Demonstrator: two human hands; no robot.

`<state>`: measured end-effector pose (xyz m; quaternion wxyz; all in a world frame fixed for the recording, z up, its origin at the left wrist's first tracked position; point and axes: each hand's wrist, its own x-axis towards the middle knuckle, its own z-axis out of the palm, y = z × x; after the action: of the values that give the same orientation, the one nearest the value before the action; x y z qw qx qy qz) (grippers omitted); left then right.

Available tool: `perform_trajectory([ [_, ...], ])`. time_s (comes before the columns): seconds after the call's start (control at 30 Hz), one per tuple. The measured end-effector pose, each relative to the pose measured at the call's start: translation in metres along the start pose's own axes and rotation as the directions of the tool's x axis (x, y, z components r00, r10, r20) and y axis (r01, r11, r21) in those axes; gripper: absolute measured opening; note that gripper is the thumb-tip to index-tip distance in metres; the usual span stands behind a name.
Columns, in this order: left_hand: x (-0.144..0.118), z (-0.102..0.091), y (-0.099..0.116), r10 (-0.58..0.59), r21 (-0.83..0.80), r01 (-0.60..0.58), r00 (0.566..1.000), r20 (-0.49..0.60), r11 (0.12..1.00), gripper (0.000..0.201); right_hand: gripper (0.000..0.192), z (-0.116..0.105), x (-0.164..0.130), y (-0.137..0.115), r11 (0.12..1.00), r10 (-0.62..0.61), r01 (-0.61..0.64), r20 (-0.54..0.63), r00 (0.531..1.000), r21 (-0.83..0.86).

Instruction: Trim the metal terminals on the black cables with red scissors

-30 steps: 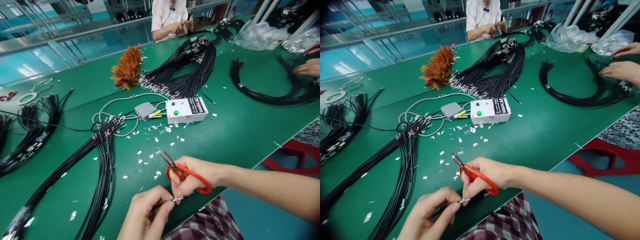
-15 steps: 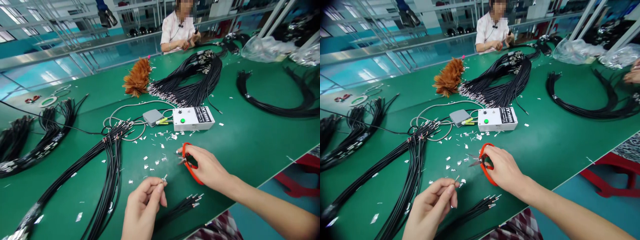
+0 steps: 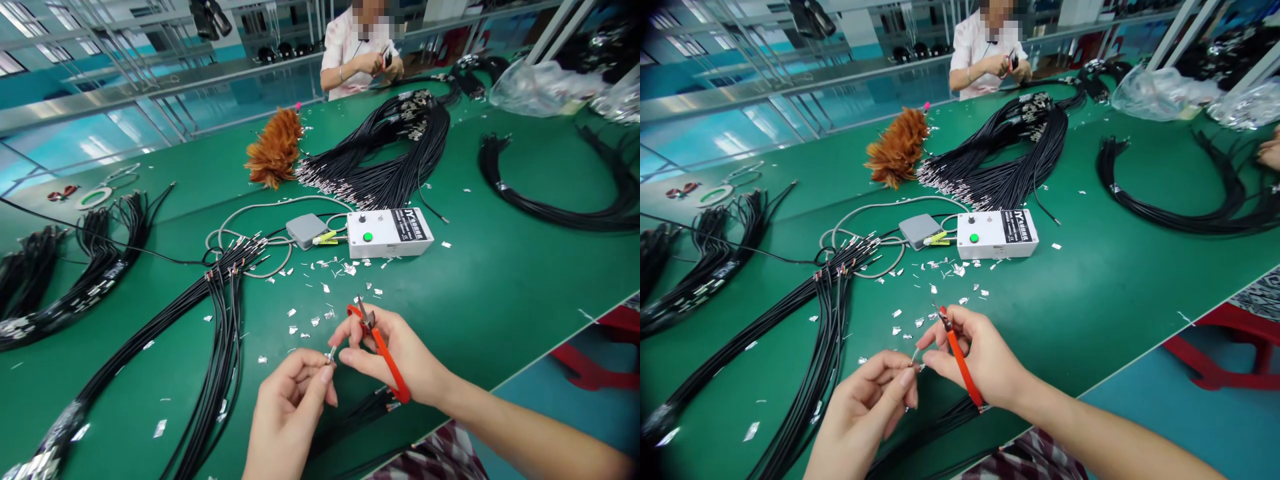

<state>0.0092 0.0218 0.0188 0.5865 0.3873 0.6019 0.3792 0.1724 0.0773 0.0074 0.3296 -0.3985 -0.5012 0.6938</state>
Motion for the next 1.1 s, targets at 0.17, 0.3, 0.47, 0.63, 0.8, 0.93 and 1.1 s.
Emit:
perform_trajectory([
  [0.17,-0.002,0.002,0.001,0.147,0.171,-0.126,0.982,-0.115,0.977,0.01,0.023,-0.005,-0.003,0.003,0.999,-0.023,0.023,-0.01,1.0,0.041],
  [0.3,-0.004,0.007,-0.003,0.387,0.434,-0.289,0.909,-0.156,0.854,0.009,0.025,-0.003,-0.007,0.001,0.996,-0.025,0.024,0.006,1.0,0.081],
  [0.47,-0.006,0.009,-0.011,0.684,0.68,-0.484,0.728,-0.036,0.551,0.013,0.03,0.003,-0.01,0.001,0.991,0.01,-0.009,-0.003,1.0,0.135],
  [0.63,-0.007,0.012,-0.011,0.65,0.632,-0.472,0.757,-0.066,0.614,0.014,0.033,0.008,-0.007,0.005,0.984,0.036,-0.025,-0.059,0.998,0.179],
  [0.8,-0.006,0.015,-0.004,0.419,0.423,-0.315,0.891,-0.178,0.85,0.009,0.035,0.012,-0.006,0.007,0.97,0.042,-0.019,-0.091,0.995,0.24],
  [0.93,-0.005,0.014,-0.002,0.109,0.054,-0.102,0.982,-0.153,0.993,0.012,0.035,0.015,-0.008,0.007,0.969,0.036,-0.009,-0.105,0.994,0.248],
  [1.1,-0.004,0.013,0.001,-0.034,-0.242,0.032,0.999,-0.002,0.97,0.027,0.035,0.021,-0.008,0.01,0.955,0.041,-0.007,-0.106,0.994,0.297],
])
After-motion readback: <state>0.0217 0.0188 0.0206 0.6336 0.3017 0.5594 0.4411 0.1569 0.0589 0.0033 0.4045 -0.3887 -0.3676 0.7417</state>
